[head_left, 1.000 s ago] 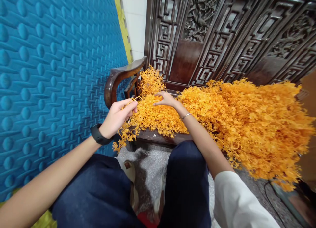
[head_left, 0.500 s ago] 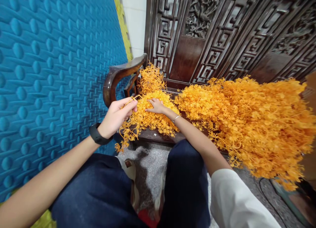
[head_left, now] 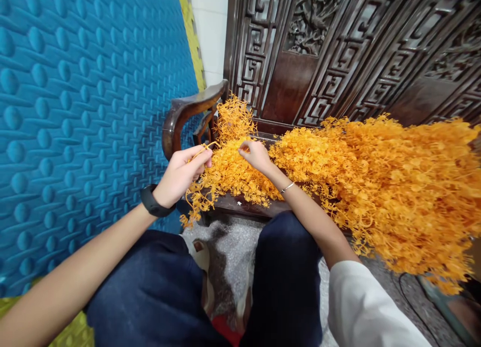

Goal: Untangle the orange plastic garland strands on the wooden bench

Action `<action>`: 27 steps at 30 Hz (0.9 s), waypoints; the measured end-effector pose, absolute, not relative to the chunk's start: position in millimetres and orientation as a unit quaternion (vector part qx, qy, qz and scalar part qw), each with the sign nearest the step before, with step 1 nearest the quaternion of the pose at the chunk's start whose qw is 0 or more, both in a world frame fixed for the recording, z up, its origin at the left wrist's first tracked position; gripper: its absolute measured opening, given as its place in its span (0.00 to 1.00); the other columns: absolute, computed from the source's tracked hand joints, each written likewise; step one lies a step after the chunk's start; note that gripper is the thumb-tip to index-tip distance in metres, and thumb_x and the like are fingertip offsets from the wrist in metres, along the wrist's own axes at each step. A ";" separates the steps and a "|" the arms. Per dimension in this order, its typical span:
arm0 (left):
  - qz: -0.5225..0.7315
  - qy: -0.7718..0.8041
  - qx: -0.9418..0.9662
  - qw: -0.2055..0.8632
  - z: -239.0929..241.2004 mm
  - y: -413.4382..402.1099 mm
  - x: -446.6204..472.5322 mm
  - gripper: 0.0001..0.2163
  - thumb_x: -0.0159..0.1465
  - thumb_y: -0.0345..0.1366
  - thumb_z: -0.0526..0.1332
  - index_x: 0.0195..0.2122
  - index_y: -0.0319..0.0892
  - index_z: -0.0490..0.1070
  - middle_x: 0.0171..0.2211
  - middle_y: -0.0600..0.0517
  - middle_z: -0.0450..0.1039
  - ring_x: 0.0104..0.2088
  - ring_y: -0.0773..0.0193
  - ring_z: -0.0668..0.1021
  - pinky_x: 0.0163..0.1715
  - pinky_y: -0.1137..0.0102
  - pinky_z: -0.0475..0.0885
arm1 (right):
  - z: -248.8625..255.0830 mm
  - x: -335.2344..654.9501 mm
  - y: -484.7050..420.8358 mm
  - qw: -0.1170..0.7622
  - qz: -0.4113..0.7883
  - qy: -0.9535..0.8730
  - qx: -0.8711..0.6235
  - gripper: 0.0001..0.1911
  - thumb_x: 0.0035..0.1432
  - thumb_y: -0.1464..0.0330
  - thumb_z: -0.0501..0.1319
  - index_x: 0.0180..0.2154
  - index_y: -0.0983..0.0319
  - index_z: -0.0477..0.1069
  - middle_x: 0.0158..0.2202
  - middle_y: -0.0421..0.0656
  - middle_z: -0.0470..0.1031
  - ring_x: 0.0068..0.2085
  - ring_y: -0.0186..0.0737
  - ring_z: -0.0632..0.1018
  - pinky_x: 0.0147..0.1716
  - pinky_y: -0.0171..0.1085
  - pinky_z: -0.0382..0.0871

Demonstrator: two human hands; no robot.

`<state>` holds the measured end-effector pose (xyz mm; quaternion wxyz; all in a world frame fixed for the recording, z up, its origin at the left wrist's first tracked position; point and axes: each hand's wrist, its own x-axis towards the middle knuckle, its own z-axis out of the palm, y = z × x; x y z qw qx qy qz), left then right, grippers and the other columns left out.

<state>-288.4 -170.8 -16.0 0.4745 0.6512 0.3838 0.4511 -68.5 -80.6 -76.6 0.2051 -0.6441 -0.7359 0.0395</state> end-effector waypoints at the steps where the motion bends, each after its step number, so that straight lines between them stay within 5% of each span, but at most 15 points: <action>1: 0.451 0.383 0.650 0.476 -16.1 -170.7 -288.8 0.12 0.60 0.37 0.56 0.20 0.40 0.64 0.15 0.59 0.49 0.16 0.75 0.52 0.16 0.75 0.45 | -77.3 -67.8 -81.2 0.220 0.026 -0.730 -0.647 0.14 0.59 0.67 0.53 0.41 0.65 0.75 0.42 0.49 0.78 0.44 0.48 0.77 0.45 0.43 0.68; 4: 0.457 0.380 0.646 0.479 -17.2 -169.6 -290.4 0.12 0.60 0.36 0.56 0.20 0.39 0.64 0.15 0.59 0.48 0.16 0.76 0.52 0.16 0.76 0.45 | -90.1 -64.8 -79.3 0.235 0.007 -0.761 -0.604 0.19 0.61 0.64 0.53 0.49 0.66 0.71 0.51 0.51 0.74 0.53 0.49 0.73 0.53 0.45 0.63; 9: 0.458 0.379 0.643 0.483 -19.9 -168.0 -292.0 0.12 0.61 0.36 0.56 0.21 0.39 0.64 0.15 0.60 0.47 0.15 0.76 0.52 0.16 0.77 0.45 | -130.2 -65.8 -75.2 0.126 0.073 -0.827 -0.543 0.34 0.61 0.56 0.53 0.64 0.65 0.52 0.67 0.51 0.48 0.68 0.50 0.49 0.65 0.53 0.40; 16: 0.457 0.388 0.637 0.484 -19.4 -169.5 -292.5 0.12 0.61 0.37 0.56 0.21 0.39 0.64 0.15 0.60 0.47 0.15 0.76 0.52 0.15 0.77 0.45 | -115.0 -50.6 -73.1 0.206 0.084 -0.797 -0.561 0.32 0.61 0.56 0.54 0.61 0.64 0.58 0.66 0.52 0.52 0.67 0.49 0.53 0.65 0.53 0.38; 19: 0.463 0.392 0.635 0.478 -18.1 -170.5 -293.5 0.12 0.61 0.37 0.56 0.21 0.39 0.64 0.14 0.60 0.47 0.15 0.76 0.52 0.15 0.76 0.45 | -91.8 -37.2 -81.0 0.257 0.086 -0.768 -0.581 0.24 0.57 0.63 0.60 0.53 0.68 0.68 0.61 0.56 0.62 0.63 0.52 0.63 0.62 0.52 0.50; 22: 0.459 0.393 0.638 0.478 -16.9 -171.6 -293.9 0.12 0.61 0.37 0.56 0.21 0.39 0.64 0.15 0.60 0.48 0.15 0.76 0.52 0.16 0.76 0.45 | -70.3 -29.0 -105.8 0.286 0.192 -0.746 -0.570 0.13 0.57 0.68 0.57 0.40 0.69 0.74 0.41 0.53 0.78 0.42 0.44 0.79 0.45 0.43 0.71; 24: 0.454 0.394 0.640 0.477 -16.5 -172.0 -293.6 0.12 0.60 0.37 0.57 0.21 0.39 0.64 0.15 0.59 0.48 0.15 0.76 0.52 0.16 0.76 0.45 | -65.0 -27.5 -128.6 0.195 0.353 -0.750 -0.524 0.12 0.57 0.67 0.55 0.36 0.68 0.74 0.29 0.46 0.78 0.28 0.36 0.78 0.32 0.36 0.72; 27: 0.457 0.399 0.639 0.473 -16.5 -171.9 -292.6 0.12 0.60 0.37 0.57 0.20 0.39 0.64 0.15 0.59 0.48 0.15 0.76 0.52 0.16 0.76 0.45 | -78.6 -28.5 -156.8 -0.007 0.496 -0.753 -0.432 0.11 0.55 0.66 0.57 0.34 0.67 0.75 0.24 0.41 0.75 0.24 0.32 0.75 0.28 0.31 0.69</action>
